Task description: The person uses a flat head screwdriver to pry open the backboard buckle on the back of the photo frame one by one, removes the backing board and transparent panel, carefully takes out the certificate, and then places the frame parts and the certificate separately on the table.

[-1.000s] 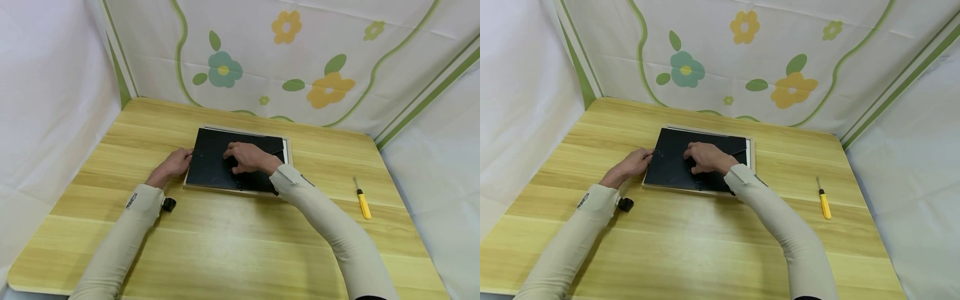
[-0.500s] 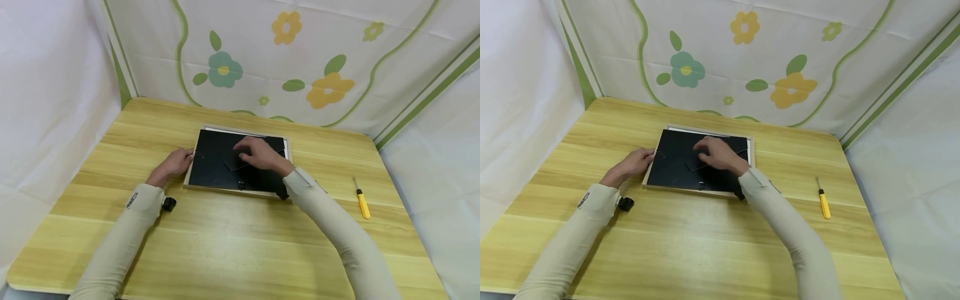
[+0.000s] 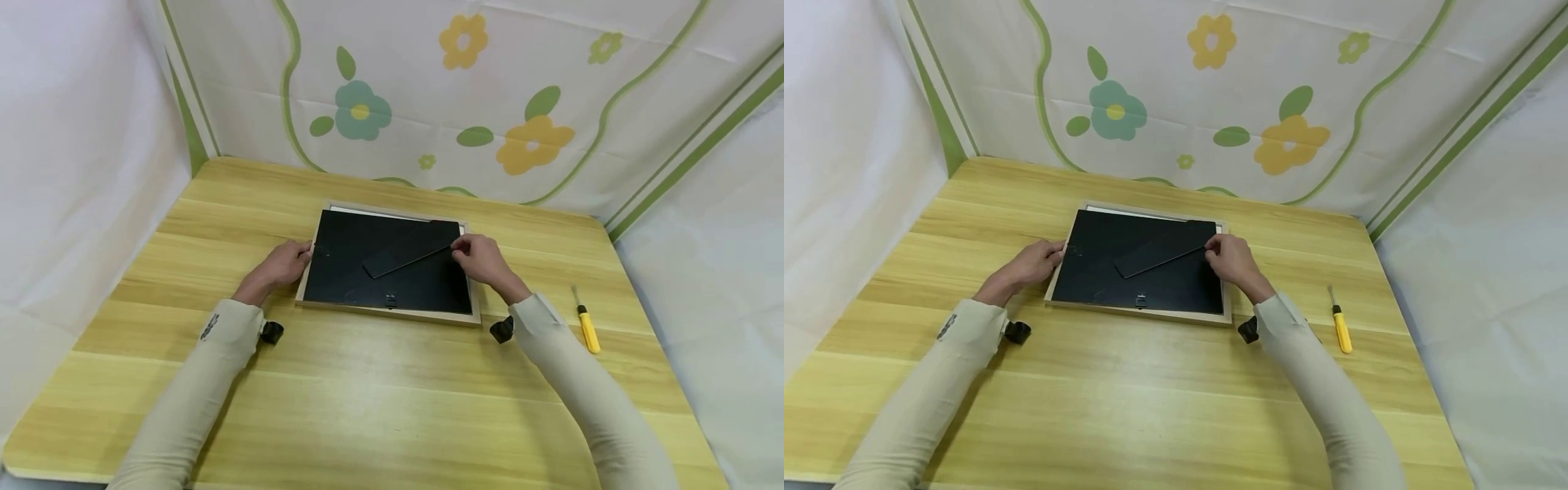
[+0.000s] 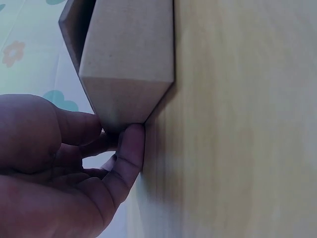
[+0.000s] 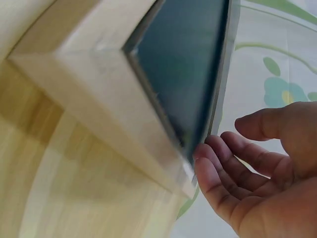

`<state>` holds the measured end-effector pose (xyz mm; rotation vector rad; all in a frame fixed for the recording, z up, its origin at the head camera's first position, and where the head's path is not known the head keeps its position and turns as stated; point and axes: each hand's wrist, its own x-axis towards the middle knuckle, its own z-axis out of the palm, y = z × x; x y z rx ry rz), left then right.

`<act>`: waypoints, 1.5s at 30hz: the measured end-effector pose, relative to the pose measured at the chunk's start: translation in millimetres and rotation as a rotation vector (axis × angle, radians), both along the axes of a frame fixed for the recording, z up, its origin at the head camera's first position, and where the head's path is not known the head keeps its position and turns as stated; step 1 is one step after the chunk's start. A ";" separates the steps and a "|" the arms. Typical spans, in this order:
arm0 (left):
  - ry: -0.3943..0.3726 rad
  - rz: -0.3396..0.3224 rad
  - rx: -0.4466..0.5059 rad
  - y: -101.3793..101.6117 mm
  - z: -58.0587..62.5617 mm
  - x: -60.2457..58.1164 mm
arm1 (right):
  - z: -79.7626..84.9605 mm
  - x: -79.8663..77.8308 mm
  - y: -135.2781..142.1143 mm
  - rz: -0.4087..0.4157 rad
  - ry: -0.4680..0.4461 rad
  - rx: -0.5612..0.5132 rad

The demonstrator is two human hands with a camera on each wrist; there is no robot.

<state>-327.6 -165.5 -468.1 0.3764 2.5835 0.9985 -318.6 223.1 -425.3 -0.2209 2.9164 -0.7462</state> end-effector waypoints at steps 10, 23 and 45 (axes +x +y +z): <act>-0.005 -0.017 0.005 -1.7 -0.1 1.4 | -3.0 4.2 6.4 -0.038 0.000 0.046; 0.005 -0.019 0.010 -1.3 1.3 1.5 | -0.7 5.8 -5.7 -0.117 0.024 0.156; 0.028 -0.016 0.006 -1.7 -1.2 0.1 | 2.2 -5.5 -11.3 -0.280 -0.035 0.093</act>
